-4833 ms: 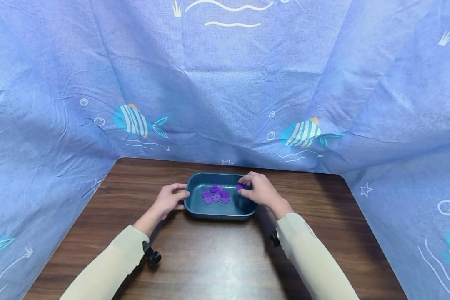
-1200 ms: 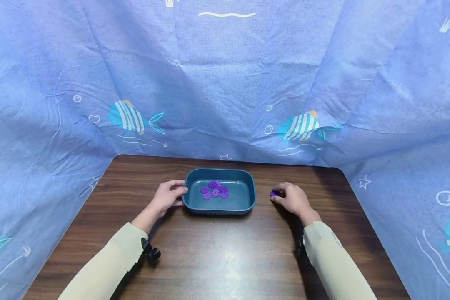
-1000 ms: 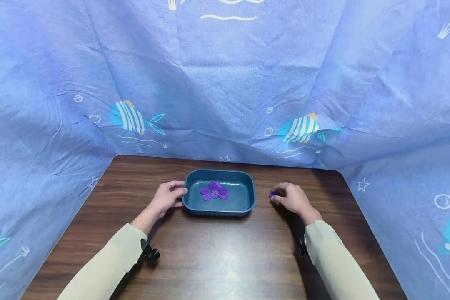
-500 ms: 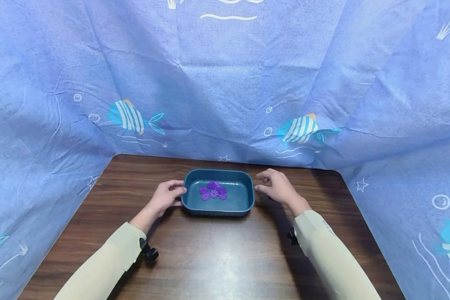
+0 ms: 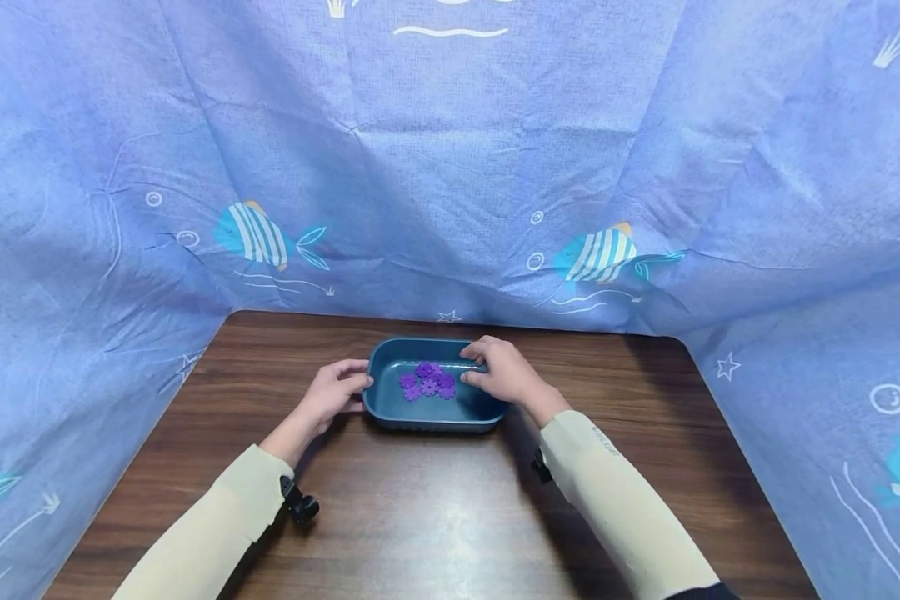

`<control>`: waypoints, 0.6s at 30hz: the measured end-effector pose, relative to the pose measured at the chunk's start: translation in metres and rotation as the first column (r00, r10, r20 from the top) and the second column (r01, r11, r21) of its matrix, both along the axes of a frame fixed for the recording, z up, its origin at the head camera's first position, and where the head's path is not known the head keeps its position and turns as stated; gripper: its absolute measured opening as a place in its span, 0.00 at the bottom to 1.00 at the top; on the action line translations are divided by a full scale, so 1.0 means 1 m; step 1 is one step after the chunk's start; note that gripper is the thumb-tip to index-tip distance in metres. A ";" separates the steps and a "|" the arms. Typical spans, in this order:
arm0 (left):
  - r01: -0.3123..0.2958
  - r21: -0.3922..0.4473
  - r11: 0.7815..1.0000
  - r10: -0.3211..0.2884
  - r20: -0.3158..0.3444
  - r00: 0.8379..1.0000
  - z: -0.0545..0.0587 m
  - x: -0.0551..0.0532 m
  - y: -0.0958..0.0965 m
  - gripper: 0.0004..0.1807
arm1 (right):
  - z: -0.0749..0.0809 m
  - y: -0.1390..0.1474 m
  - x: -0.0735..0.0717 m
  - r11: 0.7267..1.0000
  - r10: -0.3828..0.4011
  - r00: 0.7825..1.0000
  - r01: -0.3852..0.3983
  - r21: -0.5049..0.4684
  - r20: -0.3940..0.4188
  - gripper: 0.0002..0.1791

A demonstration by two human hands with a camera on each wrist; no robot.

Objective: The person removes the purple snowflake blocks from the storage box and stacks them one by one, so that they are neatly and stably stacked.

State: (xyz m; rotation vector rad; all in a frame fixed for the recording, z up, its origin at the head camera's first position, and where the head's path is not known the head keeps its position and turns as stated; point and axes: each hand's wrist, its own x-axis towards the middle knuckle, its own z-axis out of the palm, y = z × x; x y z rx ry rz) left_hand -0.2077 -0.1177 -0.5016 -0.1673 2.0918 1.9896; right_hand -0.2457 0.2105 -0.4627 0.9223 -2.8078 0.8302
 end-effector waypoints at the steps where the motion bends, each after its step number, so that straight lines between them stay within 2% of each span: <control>1: 0.000 -0.001 1.000 0.000 0.003 1.000 0.000 0.001 0.000 0.25 | -0.001 -0.004 0.000 1.000 0.005 1.000 -0.005 0.010 0.014 0.20; 8: 0.004 0.002 1.000 -0.004 0.003 1.000 0.000 0.001 0.000 0.25 | -0.012 -0.024 -0.005 0.996 -0.032 0.993 0.021 0.088 0.116 0.22; 13: 0.018 0.028 0.999 -0.018 -0.002 1.000 -0.002 -0.002 -0.001 0.26 | -0.022 -0.034 -0.010 0.987 -0.076 0.989 0.056 0.152 0.130 0.19; 18: 0.022 0.032 0.999 -0.022 -0.002 1.000 -0.004 -0.002 -0.002 0.25 | -0.027 -0.043 -0.009 0.972 -0.147 0.972 0.108 0.207 0.184 0.18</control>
